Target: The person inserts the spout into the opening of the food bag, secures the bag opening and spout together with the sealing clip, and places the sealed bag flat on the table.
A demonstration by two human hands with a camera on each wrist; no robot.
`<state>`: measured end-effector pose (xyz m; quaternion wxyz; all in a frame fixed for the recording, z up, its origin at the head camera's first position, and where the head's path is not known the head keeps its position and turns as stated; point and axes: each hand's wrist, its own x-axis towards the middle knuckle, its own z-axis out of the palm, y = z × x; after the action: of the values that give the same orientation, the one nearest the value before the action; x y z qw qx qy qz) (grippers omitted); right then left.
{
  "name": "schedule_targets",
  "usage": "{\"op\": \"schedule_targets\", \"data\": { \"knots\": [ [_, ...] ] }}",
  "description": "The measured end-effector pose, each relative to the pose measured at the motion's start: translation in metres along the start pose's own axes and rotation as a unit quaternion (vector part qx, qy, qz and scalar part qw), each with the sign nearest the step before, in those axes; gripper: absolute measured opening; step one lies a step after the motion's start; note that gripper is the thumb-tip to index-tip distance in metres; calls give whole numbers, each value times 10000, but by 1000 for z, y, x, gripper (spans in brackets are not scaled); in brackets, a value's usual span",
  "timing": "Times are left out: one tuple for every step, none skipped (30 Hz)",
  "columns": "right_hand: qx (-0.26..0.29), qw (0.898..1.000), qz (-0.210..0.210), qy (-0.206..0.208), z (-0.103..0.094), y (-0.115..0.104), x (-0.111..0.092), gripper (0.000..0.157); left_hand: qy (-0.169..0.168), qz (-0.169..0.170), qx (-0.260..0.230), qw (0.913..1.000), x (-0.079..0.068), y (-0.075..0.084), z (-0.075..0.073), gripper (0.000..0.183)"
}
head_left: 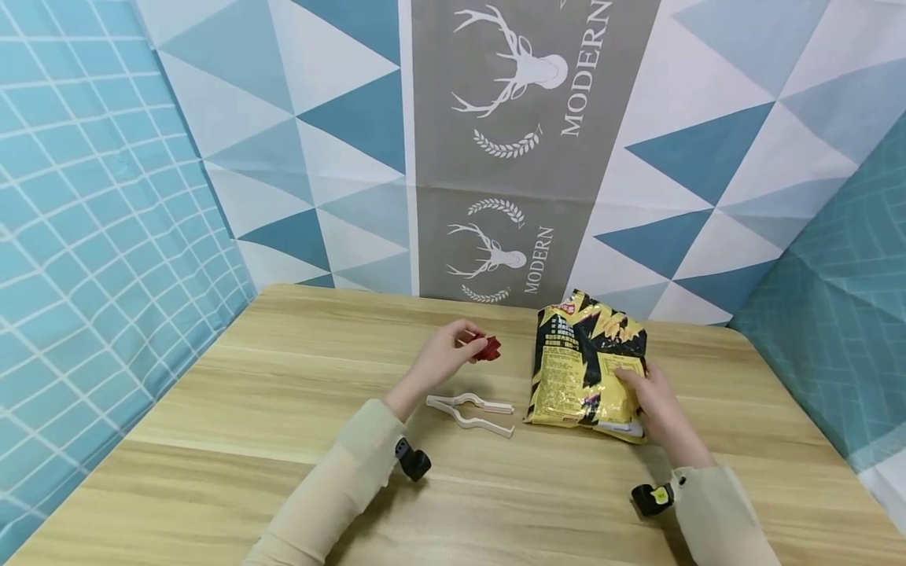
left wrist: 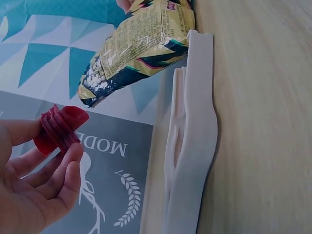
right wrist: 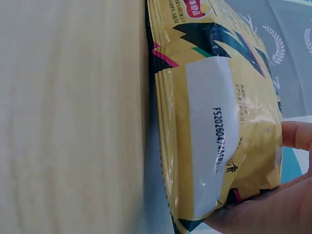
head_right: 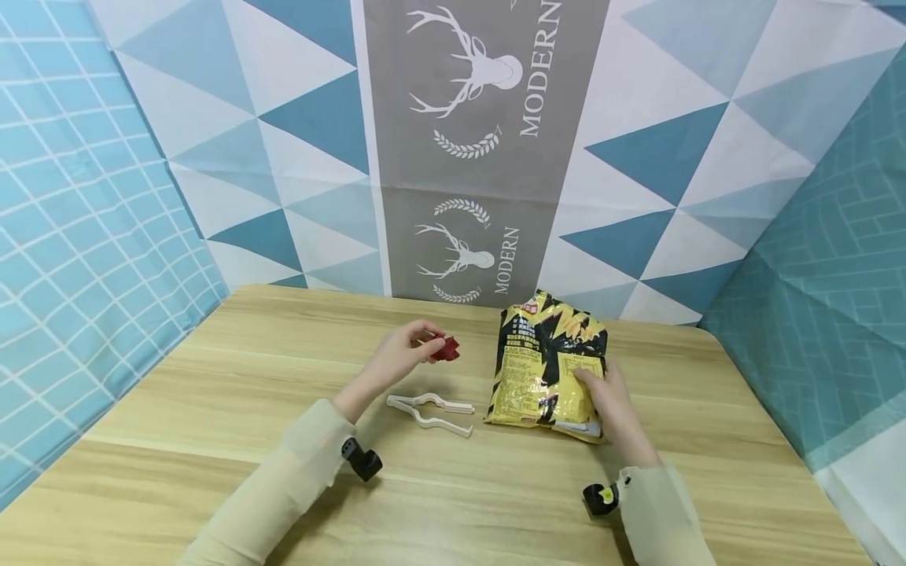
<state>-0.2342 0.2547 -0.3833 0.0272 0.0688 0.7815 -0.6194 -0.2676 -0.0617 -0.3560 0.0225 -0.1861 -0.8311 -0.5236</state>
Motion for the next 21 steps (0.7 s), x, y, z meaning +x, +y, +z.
{"op": "schedule_targets", "data": {
  "knots": [
    [95,9999,-83,-71,1,0,-1,52,-6,-27,-25,10000,0,0,0,21],
    [244,9994,-195,-121,1,4,1,46,-1,-48,-71,10000,1,0,1,21],
    [345,9991,-240,-109,0,8,3,41,5,-78,-111,9999,1,0,2,22],
    [438,9986,-283,-98,0,13,5,36,11,-116,-146,9998,2,0,2,22],
    [419,9984,-368,-135,-1,16,6,34,26,-152,-146,9998,2,0,3,22],
    [486,9979,-411,-147,-2,20,9,34,26,-170,-161,9997,3,1,3,23],
    [433,9978,-476,-142,-2,23,10,34,30,-186,-153,9997,3,1,3,23],
    [465,9974,-527,-173,-3,28,13,36,35,-189,-141,9997,4,2,4,23],
    [447,9972,-560,-233,-3,27,12,37,59,-198,-67,9998,5,3,4,24],
    [444,9968,-592,-293,-3,28,12,35,84,-193,32,9998,6,4,4,24],
    [441,9965,-627,-335,-3,26,11,35,107,-186,132,9997,6,5,4,24],
    [534,9961,-612,-348,-2,25,10,34,128,-188,213,9995,7,6,4,24],
    [472,9958,-661,-416,-2,22,7,33,150,-192,276,9993,8,6,4,24],
    [428,9959,-664,-439,0,18,3,34,173,-197,323,9991,8,7,4,25],
    [350,9962,-668,-433,2,13,0,36,200,-203,379,9989,9,7,4,24],
    [257,9968,-648,-398,3,9,-4,38,197,-200,368,9989,9,8,4,24],
    [131,9972,-637,-361,5,5,-8,42,194,-203,336,9990,9,8,4,24],
    [23,9976,-597,-361,6,2,-11,50,190,-202,313,9991,10,8,5,24],
    [-73,9979,-536,-344,7,-2,-14,60,179,-192,268,9993,10,9,5,24],
    [-117,9985,-465,-279,9,-4,-16,66,176,-184,250,9994,10,9,5,24],
    [-109,9988,-421,-225,9,-4,-17,71,162,-178,220,9995,10,9,6,24]
  ]
}}
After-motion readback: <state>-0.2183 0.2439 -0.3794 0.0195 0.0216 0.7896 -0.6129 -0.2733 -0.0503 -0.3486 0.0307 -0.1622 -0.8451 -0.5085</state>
